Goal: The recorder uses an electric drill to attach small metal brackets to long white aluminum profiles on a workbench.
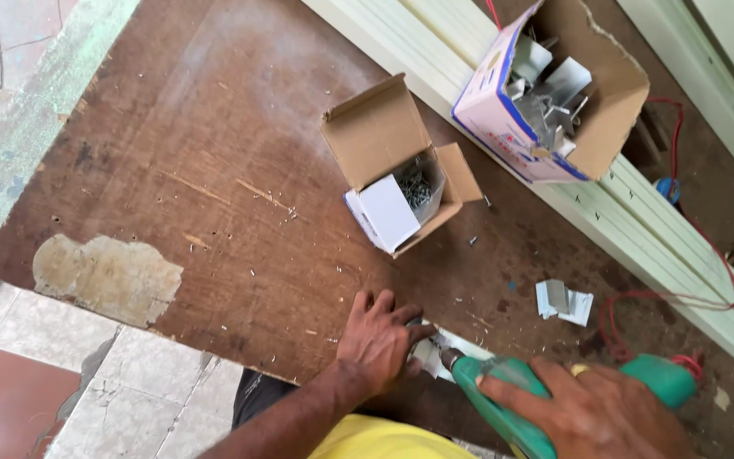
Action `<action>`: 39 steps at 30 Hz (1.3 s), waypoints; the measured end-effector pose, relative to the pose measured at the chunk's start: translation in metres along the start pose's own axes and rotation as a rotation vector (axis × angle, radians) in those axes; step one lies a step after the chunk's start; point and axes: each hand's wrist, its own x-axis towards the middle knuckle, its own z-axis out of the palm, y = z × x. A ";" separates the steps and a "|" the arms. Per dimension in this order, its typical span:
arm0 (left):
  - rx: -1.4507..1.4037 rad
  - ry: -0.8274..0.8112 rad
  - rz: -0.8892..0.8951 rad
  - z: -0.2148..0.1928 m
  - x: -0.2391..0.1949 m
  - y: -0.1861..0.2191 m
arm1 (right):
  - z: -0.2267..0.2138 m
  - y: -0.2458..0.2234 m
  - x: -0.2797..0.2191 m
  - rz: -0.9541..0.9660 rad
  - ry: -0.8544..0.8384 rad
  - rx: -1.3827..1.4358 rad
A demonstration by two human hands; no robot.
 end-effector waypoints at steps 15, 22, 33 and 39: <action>0.091 -0.042 -0.006 -0.009 0.006 0.023 | 0.042 0.010 -0.091 0.302 0.061 0.481; -0.159 0.281 -0.044 0.016 0.099 -0.013 | 0.167 -0.021 -0.119 0.486 0.769 1.046; 0.274 0.128 -0.294 0.023 0.209 0.034 | 0.205 -0.067 -0.114 0.627 0.859 1.354; 0.305 0.249 -0.080 0.032 0.197 0.006 | 0.181 -0.063 -0.082 0.488 0.550 1.645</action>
